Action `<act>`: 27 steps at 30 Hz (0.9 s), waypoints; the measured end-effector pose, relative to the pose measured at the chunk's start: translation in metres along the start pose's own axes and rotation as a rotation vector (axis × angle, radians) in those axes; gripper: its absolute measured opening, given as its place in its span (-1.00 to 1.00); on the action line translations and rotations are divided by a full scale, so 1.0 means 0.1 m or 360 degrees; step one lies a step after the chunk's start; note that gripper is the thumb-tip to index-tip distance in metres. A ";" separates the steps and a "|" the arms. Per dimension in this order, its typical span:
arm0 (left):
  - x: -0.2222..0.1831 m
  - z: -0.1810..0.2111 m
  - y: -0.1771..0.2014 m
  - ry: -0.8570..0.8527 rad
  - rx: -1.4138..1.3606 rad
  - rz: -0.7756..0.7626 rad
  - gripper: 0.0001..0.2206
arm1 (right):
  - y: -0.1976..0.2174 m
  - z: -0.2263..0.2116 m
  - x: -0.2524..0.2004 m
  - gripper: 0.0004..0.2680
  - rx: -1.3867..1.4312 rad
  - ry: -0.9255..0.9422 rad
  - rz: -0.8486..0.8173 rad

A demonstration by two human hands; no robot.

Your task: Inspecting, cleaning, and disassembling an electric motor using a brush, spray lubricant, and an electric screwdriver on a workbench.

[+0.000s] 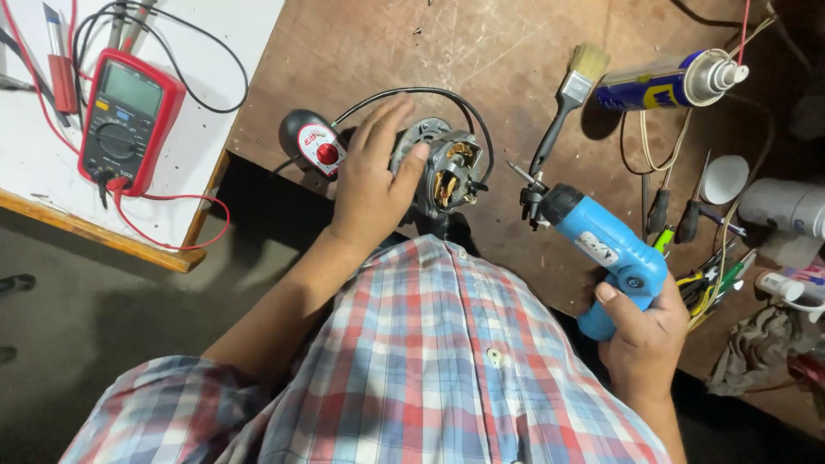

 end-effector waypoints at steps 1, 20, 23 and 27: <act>0.10 0.21 0.06 -0.0192 -0.0076 -0.0261 -0.52 | -0.03 -0.04 0.00 -0.54 -0.0057 0.0026 0.0012; 0.46 0.54 -0.05 -0.0418 -0.0172 -0.0710 -0.88 | -0.40 -0.53 0.39 -0.45 0.0551 -0.0376 -0.0836; 0.46 0.54 -0.13 -0.0522 -0.0077 -0.0626 -0.79 | -0.48 -0.53 0.43 -0.41 0.0321 -0.0339 -0.0586; 0.29 0.18 -0.07 -0.0159 -0.0060 -0.0441 -0.62 | -0.35 -0.56 0.44 -0.43 0.0006 -0.0139 -0.0488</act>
Point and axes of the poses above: each hand's wrist, its own x-axis towards the middle knuckle, its own y-axis out of the back of the hand, z = x × y, the point moved 3 cm from there along x, towards the middle knuckle, and after that the axes turned 6 degrees about -y, right-handed, at the moved point
